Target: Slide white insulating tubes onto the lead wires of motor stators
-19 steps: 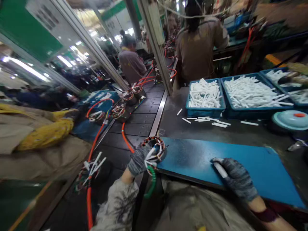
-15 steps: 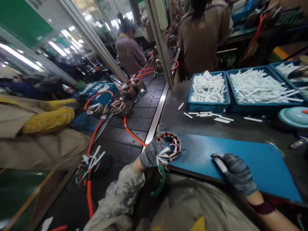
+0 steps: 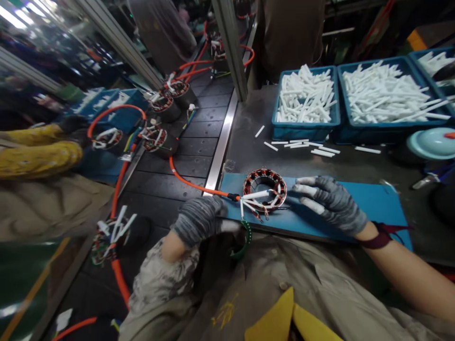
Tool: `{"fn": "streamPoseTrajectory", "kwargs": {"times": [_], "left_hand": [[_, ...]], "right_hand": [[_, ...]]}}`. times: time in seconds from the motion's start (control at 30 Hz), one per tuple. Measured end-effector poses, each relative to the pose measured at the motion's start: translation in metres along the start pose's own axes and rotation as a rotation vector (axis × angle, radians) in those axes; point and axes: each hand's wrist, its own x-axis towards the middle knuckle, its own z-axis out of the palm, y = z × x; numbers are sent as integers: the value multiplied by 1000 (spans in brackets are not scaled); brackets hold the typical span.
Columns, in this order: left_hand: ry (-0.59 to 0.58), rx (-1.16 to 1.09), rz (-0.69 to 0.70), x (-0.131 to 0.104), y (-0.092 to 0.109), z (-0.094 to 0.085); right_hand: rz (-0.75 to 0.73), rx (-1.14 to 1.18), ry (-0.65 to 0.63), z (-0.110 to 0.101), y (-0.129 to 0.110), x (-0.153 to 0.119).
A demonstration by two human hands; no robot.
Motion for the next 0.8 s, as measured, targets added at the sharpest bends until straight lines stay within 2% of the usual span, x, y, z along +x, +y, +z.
{"fn": "streamPoseTrajectory", "kwargs": {"times": [0.07,0.1,0.13,0.17,0.23,0.27,0.3,0.33,0.43,0.5,0.57,0.7,0.8], "left_hand": [[-273,-354,273,-1,6,3],[-326,-538,415,2,8,5],[-274,-696,508,7,11,6],[-122,-814,542,13,12,7],[303,-911,464,27,16,8],[460,-897,384,34,18,9],[535,-849,303,41,22,11],[542,-769,239,47,26,13],[455,-365,97,62,39,23],[487,-66,34,65,43,30],[508,143,-28,63,41,36],[402,236,-85,57,33,43],[357,180,-33,57,30,46]], "right_hand": [[-89,137,-91,5,9,18],[-123,217,-149,8,13,26],[-139,298,-208,12,17,33],[-139,374,-265,15,20,39],[-96,500,-337,18,22,48],[-63,550,-347,19,22,51],[-19,595,-349,19,21,54],[44,638,-350,19,20,56],[253,770,-362,18,13,60],[351,846,-375,19,9,64],[414,899,-382,20,5,68],[496,896,-458,25,-4,79],[510,809,-491,30,-12,88]]}}
